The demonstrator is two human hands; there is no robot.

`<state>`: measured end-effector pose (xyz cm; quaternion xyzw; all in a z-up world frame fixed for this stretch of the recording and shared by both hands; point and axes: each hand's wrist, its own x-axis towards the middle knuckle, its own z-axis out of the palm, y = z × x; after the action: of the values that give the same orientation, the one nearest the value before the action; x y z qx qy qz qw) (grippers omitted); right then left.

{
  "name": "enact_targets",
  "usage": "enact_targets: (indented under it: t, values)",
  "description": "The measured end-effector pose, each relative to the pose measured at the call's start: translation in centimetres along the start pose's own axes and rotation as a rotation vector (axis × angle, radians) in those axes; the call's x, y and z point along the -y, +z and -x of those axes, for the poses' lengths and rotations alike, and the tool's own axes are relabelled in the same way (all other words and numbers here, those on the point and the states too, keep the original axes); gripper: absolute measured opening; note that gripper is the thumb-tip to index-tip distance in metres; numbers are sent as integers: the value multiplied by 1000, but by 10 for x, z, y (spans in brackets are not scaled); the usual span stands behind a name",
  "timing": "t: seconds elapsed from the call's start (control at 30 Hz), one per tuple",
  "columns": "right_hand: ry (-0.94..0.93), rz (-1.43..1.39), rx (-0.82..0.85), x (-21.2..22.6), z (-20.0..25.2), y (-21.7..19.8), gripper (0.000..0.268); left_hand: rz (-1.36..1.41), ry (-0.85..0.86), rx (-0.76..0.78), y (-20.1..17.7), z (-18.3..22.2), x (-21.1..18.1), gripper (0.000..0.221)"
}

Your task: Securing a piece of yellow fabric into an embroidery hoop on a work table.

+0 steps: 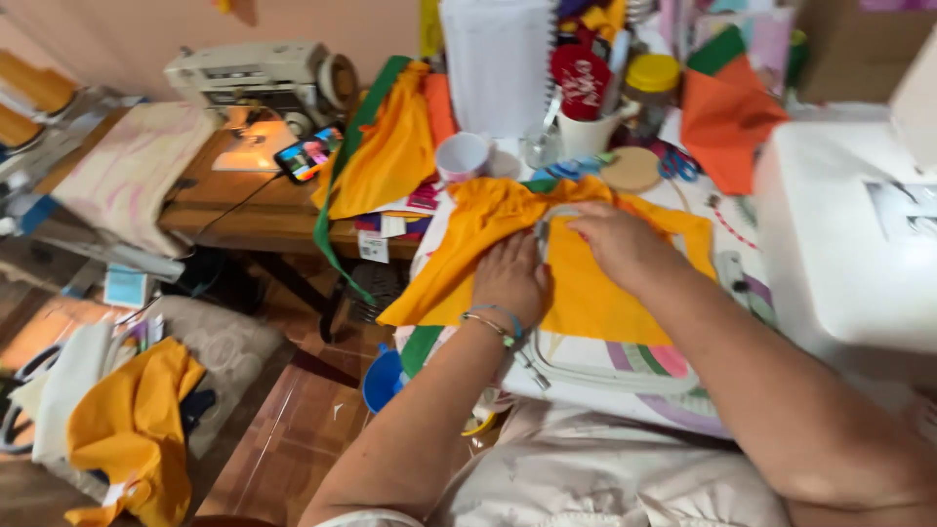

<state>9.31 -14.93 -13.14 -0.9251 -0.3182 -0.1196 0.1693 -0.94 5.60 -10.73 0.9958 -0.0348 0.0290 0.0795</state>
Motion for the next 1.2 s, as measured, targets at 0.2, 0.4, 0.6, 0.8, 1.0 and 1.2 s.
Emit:
enact_targets:
  t: [0.2, 0.4, 0.6, 0.8, 1.0, 1.2]
  values:
    - [198, 186, -13, 22, 67, -45, 40, -4, 266, -493, -16, 4, -3, 50]
    - [202, 78, -57, 39, 88, -74, 28, 276, 666, -178, 28, -66, -40, 27]
    - [148, 140, -144, 3, 101, -32, 27, 170, 888, -79, 34, -135, -77, 50]
    - [242, 153, -156, 10, 114, -47, 31, 172, 953, -40, 50, -166, -103, 50]
    - [417, 143, -279, -36, 98, -46, 50, 317, 971, 28, 59, -169, -91, 51]
    - [553, 151, -199, -54, 86, -37, 43, 344, 978, 7, 69, -174, -88, 48]
